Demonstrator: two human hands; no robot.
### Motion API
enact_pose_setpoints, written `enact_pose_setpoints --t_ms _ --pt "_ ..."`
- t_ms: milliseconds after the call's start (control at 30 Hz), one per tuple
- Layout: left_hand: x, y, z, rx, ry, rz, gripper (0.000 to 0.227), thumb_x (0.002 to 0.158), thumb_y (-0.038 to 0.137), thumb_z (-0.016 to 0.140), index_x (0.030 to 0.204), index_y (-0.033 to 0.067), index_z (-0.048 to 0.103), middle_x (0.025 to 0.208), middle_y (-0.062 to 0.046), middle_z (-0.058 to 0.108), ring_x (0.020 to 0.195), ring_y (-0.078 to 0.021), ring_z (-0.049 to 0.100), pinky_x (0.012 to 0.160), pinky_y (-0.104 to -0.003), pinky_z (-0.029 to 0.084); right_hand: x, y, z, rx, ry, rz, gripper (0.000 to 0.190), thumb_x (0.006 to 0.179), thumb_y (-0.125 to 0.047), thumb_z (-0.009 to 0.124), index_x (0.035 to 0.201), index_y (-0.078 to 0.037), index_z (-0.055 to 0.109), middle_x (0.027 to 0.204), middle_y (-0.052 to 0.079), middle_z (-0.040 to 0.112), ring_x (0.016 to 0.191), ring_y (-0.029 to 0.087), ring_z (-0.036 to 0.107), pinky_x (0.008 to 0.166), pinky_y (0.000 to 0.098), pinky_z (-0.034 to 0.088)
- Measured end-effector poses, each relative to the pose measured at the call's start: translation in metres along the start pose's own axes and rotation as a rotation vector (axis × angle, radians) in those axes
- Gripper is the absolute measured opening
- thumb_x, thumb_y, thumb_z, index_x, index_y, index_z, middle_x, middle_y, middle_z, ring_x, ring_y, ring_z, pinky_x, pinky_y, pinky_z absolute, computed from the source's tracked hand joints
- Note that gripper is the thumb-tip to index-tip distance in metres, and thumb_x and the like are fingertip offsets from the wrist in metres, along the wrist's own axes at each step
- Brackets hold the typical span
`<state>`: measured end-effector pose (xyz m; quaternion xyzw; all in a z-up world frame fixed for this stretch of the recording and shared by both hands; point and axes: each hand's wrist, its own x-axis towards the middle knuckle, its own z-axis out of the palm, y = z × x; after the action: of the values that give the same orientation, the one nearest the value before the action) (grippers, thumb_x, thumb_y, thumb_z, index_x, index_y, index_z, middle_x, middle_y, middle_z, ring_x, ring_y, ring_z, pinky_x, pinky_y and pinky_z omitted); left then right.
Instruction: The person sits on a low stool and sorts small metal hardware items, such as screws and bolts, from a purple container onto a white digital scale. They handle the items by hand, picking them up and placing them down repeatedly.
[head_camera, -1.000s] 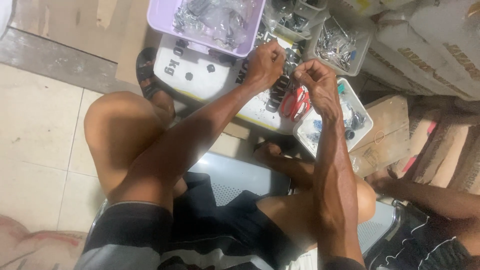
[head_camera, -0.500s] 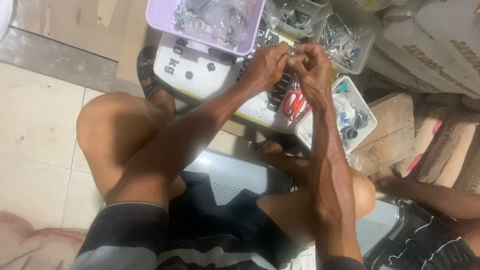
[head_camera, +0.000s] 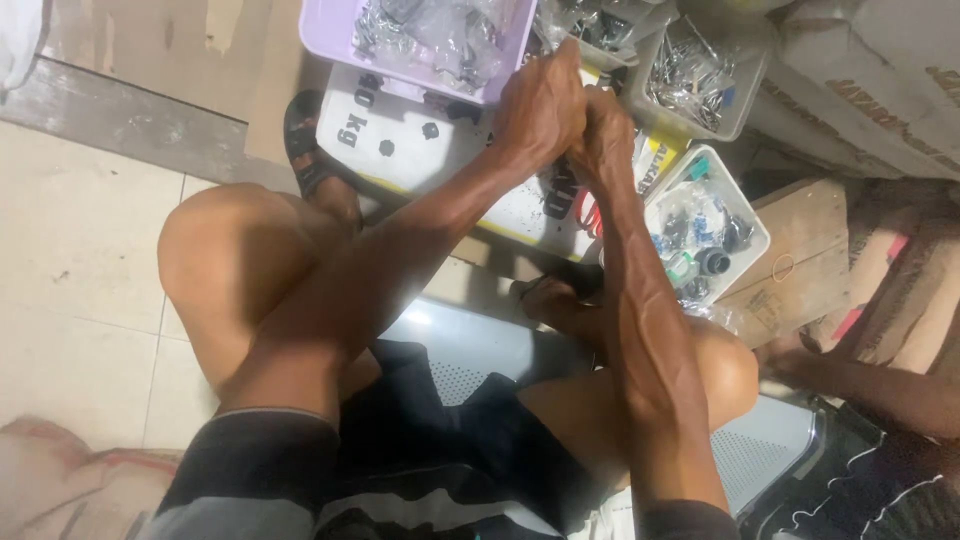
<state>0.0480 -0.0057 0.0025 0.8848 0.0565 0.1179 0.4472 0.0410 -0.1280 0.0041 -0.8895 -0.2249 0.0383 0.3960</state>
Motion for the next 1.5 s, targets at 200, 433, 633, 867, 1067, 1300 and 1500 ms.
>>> enact_pose_setpoints --t_ms 200,433,633,867,1067,1300,1500 --pt "-0.036 -0.014 0.009 -0.024 -0.395 0.133 0.036 0.089 -0.017 0.04 0.082 0.0014 0.07 0.061 -0.013 0.067 0.054 -0.0295 0.071 0.052 -0.04 0.065 -0.022 0.035 -0.036 -0.176 -0.02 0.081 0.008 0.098 -0.003 0.062 0.091 -0.007 0.063 0.087 0.01 0.065 0.073 0.022 0.059 0.063 0.0375 0.049" --pt "-0.05 -0.016 -0.007 0.11 -0.641 0.291 0.021 0.088 -0.002 0.056 0.097 -0.0111 0.072 0.095 -0.034 0.07 0.083 -0.0572 0.072 0.067 -0.063 0.06 -0.056 0.085 -0.013 -0.439 -0.377 0.316 0.038 0.069 -0.005 0.082 0.106 -0.01 0.077 0.102 0.016 0.074 0.109 0.041 0.069 0.099 0.0528 0.055" --pt "-0.066 -0.012 0.0 0.268 -0.56 0.282 0.019 0.093 -0.002 0.056 0.098 -0.0134 0.071 0.092 -0.029 0.066 0.075 -0.0497 0.073 0.062 -0.056 0.062 -0.064 0.116 0.008 -0.559 -0.289 0.276 0.02 0.097 -0.014 0.058 0.112 -0.003 0.064 0.098 0.022 0.062 0.093 0.046 0.071 0.083 0.057 0.059" --pt "-0.059 -0.03 0.022 0.126 -0.497 0.077 0.021 0.091 -0.004 0.053 0.088 -0.0075 0.074 0.093 -0.027 0.066 0.081 -0.0504 0.073 0.066 -0.056 0.061 -0.048 0.059 -0.035 -0.317 -0.381 0.368 0.02 0.085 -0.015 0.071 0.105 -0.011 0.071 0.1 0.018 0.07 0.101 0.041 0.07 0.089 0.0537 0.056" --pt "-0.055 -0.05 0.048 -0.319 -0.271 -0.11 0.013 0.09 -0.002 0.059 0.084 -0.0026 0.071 0.071 -0.024 0.067 0.059 -0.0404 0.071 0.052 -0.045 0.056 -0.033 0.005 -0.072 0.249 -0.23 0.335 0.022 0.089 0.002 0.069 0.109 -0.006 0.069 0.085 0.006 0.068 0.08 0.016 0.065 0.074 0.0318 0.054" --pt "-0.042 -0.004 0.0 -0.548 -0.008 -0.307 0.01 0.085 -0.003 0.068 0.08 0.0048 0.068 0.068 -0.006 0.071 0.042 -0.0147 0.066 0.032 -0.025 0.058 -0.023 -0.035 -0.087 0.424 -0.35 0.26 0.025 0.097 0.019 0.055 0.114 0.002 0.064 0.106 0.011 0.071 0.092 0.021 0.074 0.082 0.0299 0.066" --pt "-0.042 -0.015 0.006 -0.712 -0.071 -0.442 0.012 0.089 -0.008 0.063 0.086 0.0022 0.069 0.073 -0.007 0.07 0.05 -0.0163 0.066 0.038 -0.024 0.06 -0.022 -0.047 -0.084 0.379 -0.381 0.396 0.01 0.104 0.002 0.06 0.112 -0.004 0.063 0.108 0.009 0.074 0.095 0.019 0.076 0.084 0.0307 0.065"
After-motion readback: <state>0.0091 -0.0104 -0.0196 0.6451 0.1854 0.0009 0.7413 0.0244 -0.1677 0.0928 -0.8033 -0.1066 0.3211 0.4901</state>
